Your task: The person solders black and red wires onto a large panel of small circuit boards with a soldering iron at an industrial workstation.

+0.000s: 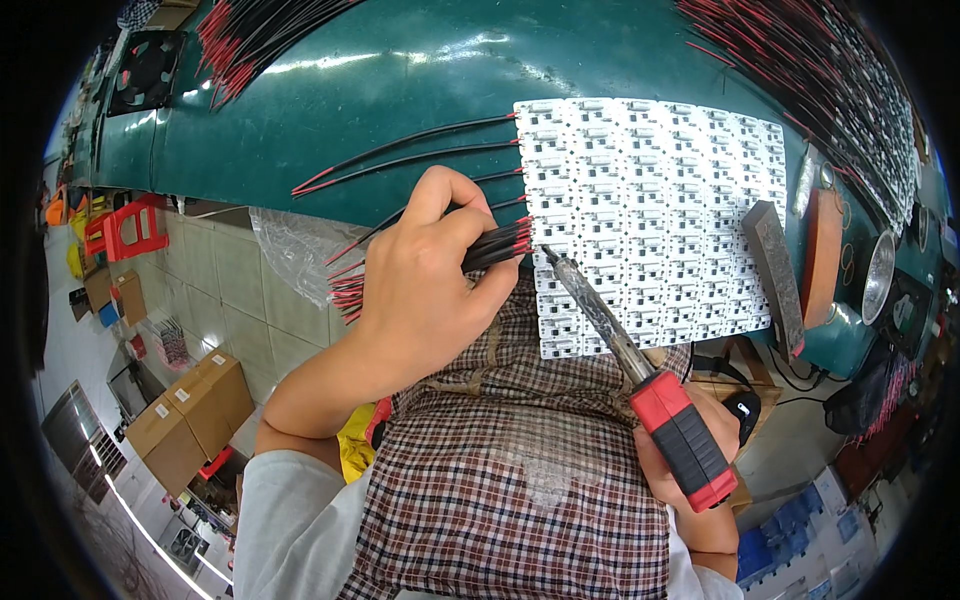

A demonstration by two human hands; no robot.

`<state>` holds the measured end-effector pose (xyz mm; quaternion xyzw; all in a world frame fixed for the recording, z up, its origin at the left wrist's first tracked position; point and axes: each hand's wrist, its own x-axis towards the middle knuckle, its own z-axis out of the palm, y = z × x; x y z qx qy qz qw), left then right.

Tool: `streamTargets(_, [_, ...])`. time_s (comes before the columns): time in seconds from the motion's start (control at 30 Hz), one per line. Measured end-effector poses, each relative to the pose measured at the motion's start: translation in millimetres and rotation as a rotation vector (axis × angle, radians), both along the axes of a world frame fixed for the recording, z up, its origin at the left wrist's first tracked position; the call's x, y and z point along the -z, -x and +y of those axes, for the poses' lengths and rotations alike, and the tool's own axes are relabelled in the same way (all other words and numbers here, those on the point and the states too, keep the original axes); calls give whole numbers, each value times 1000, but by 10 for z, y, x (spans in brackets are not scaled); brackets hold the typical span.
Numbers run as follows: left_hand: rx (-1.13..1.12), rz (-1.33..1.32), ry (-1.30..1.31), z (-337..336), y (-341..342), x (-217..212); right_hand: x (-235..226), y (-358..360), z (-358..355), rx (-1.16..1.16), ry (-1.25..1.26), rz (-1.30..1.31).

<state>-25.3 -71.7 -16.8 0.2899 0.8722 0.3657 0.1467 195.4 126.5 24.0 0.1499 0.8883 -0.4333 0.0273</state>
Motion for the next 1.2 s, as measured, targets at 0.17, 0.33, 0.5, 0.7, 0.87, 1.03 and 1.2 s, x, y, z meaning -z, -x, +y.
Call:
streamTargets(0.17, [29,-19,0,-10,41,2,-5,68,-3,-50,-26,59])
streamTargets(0.33, [96,-27,20,-31,100,-18,12,54,4,-79,-53,60])
streamTargets(0.5, [99,-40,44,-18,120,-53,24,60,12,-66,-28,44])
streamTargets(0.7, [120,-45,37,-23,160,-29,13,55,21,-95,-56,64])
streamTargets(0.87, [145,-67,42,-31,204,-40,-10,38,0,-26,-50,78])
streamTargets(1.03, [178,-65,71,-25,223,-48,-1,87,23,-115,-102,72])
streamTargets(1.2, [188,-58,75,-22,232,-46,-18,88,25,-113,-89,59])
